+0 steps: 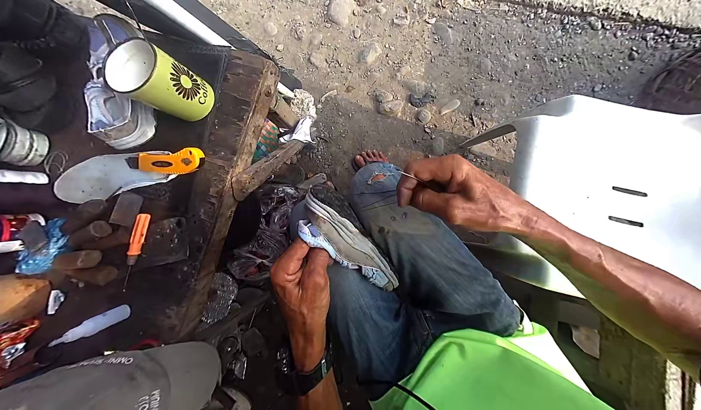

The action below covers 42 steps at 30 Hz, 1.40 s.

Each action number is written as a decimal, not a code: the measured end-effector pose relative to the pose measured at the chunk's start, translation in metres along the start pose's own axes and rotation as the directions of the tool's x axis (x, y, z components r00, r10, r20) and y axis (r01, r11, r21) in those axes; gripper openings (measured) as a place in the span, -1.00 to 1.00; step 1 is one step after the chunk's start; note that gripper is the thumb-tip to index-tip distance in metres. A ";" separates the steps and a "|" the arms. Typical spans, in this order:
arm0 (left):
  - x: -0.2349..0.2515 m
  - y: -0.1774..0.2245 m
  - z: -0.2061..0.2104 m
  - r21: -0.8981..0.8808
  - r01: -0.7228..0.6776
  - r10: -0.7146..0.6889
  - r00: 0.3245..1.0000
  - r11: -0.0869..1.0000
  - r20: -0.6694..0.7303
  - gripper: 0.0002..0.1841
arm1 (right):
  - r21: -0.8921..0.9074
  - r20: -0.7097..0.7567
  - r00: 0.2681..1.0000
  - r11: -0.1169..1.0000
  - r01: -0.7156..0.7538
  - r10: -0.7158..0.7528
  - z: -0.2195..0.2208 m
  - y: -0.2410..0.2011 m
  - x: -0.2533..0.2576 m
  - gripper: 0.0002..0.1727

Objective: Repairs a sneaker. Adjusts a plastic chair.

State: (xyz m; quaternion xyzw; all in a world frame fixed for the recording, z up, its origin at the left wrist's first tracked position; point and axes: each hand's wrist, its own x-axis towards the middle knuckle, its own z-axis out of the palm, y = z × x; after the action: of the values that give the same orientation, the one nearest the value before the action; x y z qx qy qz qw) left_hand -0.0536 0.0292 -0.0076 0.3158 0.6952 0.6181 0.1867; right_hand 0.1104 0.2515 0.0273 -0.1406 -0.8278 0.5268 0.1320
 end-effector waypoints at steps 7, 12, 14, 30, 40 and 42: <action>-0.015 -0.006 -0.018 0.170 0.023 -0.012 0.998 0.985 -0.065 -0.79 | -0.370 0.111 0.985 0.915 0.164 -0.132 0.037 0.006 0.022 -0.76; -0.047 -0.034 -0.064 0.327 0.199 -0.132 0.968 0.924 -0.214 -0.74 | 0.324 0.299 0.947 0.946 0.015 -0.118 -0.022 0.011 -0.013 -0.80; -0.059 -0.055 -0.082 0.357 0.348 -0.245 0.921 0.867 -0.302 -0.76 | 0.344 0.348 0.934 0.938 -0.048 -0.079 -0.055 0.021 -0.039 -0.79; -0.013 -0.003 -0.018 0.223 -0.077 0.081 0.997 0.972 -0.008 -0.91 | -0.530 -0.152 0.921 0.757 -0.382 0.359 -0.072 0.047 -0.095 -0.83; -0.013 -0.007 -0.048 -0.111 0.254 -0.230 0.954 0.961 0.191 -0.81 | 0.157 0.001 1.000 0.987 0.025 -0.026 0.054 0.001 0.002 -0.69; -0.014 -0.017 -0.047 -0.238 0.280 -0.249 0.956 0.930 0.152 -0.82 | 0.202 0.038 0.999 0.979 0.000 -0.008 0.058 0.000 0.008 -0.73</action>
State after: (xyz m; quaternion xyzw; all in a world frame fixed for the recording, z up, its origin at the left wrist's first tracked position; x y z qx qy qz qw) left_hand -0.0778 -0.0156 -0.0182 0.2288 0.6331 0.6520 0.3488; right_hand 0.0817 0.2065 0.0039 -0.1143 -0.7728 0.6105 0.1305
